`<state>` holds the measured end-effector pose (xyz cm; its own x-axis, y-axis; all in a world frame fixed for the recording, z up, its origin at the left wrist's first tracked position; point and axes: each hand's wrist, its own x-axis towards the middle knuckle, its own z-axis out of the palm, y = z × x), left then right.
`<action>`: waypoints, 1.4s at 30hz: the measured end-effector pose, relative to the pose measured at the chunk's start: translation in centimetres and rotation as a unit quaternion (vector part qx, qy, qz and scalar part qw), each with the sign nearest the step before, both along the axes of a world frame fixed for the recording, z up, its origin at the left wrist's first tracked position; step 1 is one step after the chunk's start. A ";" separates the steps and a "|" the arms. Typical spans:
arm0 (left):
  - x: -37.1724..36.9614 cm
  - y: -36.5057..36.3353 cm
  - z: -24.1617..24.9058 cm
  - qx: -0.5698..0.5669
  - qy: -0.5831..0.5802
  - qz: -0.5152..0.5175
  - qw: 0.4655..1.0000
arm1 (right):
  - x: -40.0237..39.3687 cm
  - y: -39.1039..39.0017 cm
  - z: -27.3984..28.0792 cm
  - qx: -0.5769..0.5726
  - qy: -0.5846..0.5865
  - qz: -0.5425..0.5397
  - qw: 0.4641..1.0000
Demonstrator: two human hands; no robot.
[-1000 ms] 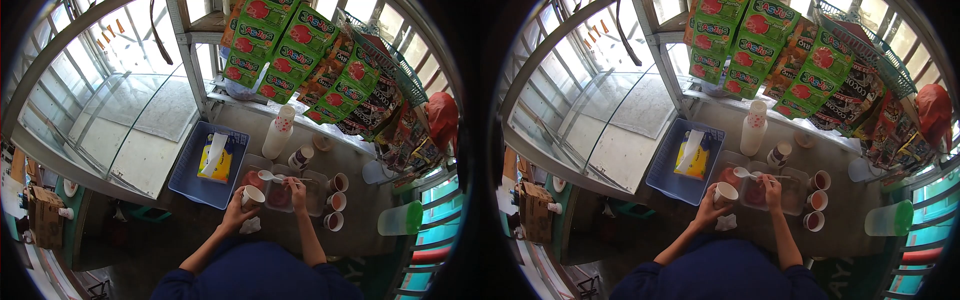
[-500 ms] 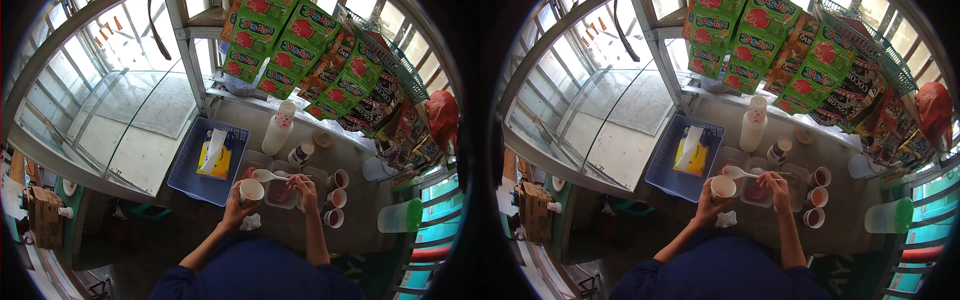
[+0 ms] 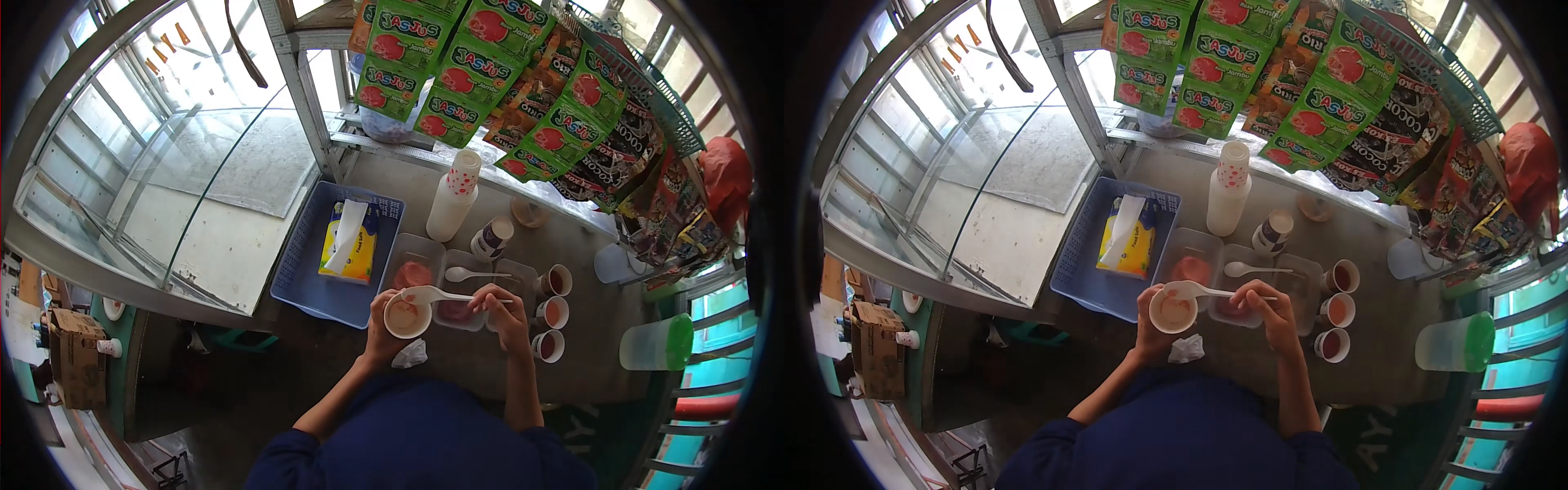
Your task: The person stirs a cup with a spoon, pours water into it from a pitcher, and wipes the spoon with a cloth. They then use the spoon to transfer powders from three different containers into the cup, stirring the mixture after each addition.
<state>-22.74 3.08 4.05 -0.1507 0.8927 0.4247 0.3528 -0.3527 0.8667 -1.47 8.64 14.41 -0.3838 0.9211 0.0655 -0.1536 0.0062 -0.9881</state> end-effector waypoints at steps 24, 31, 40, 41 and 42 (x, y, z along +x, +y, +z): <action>0.3 -0.2 0.0 0.000 0.026 0.025 0.999 | -0.1 0.0 0.0 -0.002 -0.014 0.015 1.000; 0.2 -0.4 1.0 -0.061 -0.036 0.008 0.997 | -0.2 0.1 -0.1 0.009 0.000 0.031 0.999; -0.4 -2.0 3.6 -0.087 -0.036 -0.003 0.996 | -0.6 -0.9 0.2 -0.044 0.049 0.095 0.993; -0.4 -2.4 3.7 -0.088 -0.032 -0.007 0.996 | -0.7 -1.2 0.2 -0.046 0.022 0.082 0.995; -0.6 -2.7 3.4 -0.102 -0.042 -0.009 0.994 | -0.8 -1.4 0.0 -0.045 0.023 0.079 0.996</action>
